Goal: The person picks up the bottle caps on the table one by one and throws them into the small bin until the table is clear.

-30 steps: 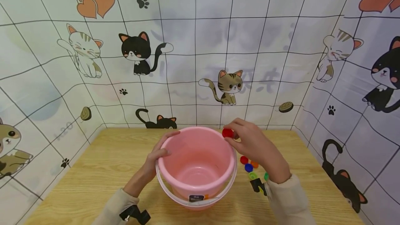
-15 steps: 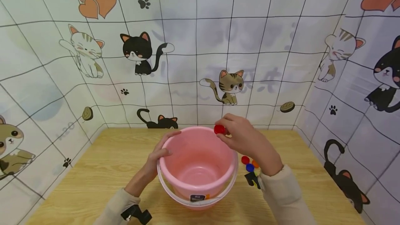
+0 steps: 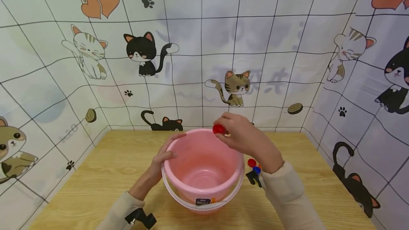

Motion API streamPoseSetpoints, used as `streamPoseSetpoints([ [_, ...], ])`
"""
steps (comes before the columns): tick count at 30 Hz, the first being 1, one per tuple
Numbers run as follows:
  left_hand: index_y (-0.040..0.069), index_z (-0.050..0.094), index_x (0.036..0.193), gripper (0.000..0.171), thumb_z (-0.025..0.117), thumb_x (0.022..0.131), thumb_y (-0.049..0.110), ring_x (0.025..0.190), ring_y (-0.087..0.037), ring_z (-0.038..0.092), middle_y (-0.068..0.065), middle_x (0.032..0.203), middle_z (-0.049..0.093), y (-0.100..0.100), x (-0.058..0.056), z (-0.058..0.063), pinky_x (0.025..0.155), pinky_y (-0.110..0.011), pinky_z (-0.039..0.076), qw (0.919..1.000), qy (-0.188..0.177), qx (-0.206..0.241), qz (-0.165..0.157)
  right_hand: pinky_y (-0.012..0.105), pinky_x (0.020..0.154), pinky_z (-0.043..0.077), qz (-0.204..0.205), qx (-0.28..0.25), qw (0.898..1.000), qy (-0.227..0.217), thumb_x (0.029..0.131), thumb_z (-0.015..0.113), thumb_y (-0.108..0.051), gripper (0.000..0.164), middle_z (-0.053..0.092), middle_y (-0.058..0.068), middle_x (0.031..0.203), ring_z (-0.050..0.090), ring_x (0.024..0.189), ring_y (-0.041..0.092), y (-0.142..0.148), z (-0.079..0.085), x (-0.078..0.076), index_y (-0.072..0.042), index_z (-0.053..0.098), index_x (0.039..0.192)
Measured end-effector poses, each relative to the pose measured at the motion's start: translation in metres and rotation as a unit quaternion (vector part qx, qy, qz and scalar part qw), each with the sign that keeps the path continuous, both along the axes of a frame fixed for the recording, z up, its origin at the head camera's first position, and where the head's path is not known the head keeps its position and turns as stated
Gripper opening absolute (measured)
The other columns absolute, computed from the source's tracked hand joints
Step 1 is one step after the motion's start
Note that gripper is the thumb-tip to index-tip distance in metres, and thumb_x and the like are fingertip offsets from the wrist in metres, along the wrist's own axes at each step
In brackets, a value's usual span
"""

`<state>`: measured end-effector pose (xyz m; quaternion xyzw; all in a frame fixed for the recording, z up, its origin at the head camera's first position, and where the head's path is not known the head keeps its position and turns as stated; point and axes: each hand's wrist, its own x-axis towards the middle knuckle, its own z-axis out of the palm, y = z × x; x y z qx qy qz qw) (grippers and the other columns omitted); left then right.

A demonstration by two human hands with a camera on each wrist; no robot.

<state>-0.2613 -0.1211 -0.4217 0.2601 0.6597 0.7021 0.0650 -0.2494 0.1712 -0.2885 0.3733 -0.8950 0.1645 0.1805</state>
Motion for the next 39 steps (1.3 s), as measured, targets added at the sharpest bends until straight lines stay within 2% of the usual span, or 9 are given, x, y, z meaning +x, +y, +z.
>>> streamPoseSetpoints([
  [7,0.025,0.041,0.155,0.072,0.047,0.084,0.016,0.124,-0.039,0.055,-0.013,0.155,0.041,0.002,0.001,0.002,0.090,-0.049,0.058,1.0000,-0.002,-0.003,0.005,0.029,0.071,0.062,0.008,0.005,1.000,0.004,0.085,0.083,-0.011,0.030,0.071,0.007,0.104,0.070,0.083,0.015,-0.007,0.007,-0.002,-0.004,0.075,0.113],
  [13,0.025,0.041,0.155,0.072,0.047,0.084,0.017,0.125,-0.038,0.055,-0.014,0.156,0.040,0.001,0.001,0.001,0.090,-0.047,0.058,1.0000,-0.003,-0.005,0.006,0.031,0.070,0.061,0.017,0.008,1.000,0.008,0.087,0.081,-0.010,0.026,0.071,0.007,0.102,0.067,0.081,0.015,-0.011,0.010,-0.004,-0.004,0.075,0.111],
  [21,0.026,0.042,0.155,0.071,0.048,0.084,0.017,0.125,-0.037,0.055,-0.013,0.155,0.041,0.001,-0.001,0.001,0.090,-0.046,0.058,1.0000,-0.001,-0.003,0.005,0.029,0.070,0.058,0.021,0.013,0.999,0.029,0.086,0.081,-0.010,0.023,0.070,0.006,0.099,0.068,0.080,0.017,-0.016,0.013,-0.010,-0.003,0.075,0.107],
  [27,0.025,0.042,0.155,0.072,0.047,0.084,0.016,0.125,-0.038,0.054,-0.013,0.156,0.040,0.001,0.000,0.000,0.091,-0.047,0.058,1.0000,-0.002,0.000,0.004,0.032,0.073,0.058,0.016,0.026,0.999,0.016,0.087,0.080,-0.012,0.022,0.070,0.007,0.101,0.067,0.086,0.022,-0.022,0.017,-0.010,-0.004,0.074,0.107],
  [39,0.026,0.043,0.154,0.072,0.048,0.083,0.017,0.127,-0.037,0.053,-0.008,0.158,0.040,0.002,0.000,0.001,0.093,-0.046,0.057,0.9998,-0.001,-0.010,0.014,0.028,0.072,0.059,0.025,0.039,0.999,0.001,0.088,0.079,-0.013,0.026,0.071,0.007,0.105,0.067,0.088,0.018,-0.030,0.020,-0.013,-0.004,0.074,0.113],
])
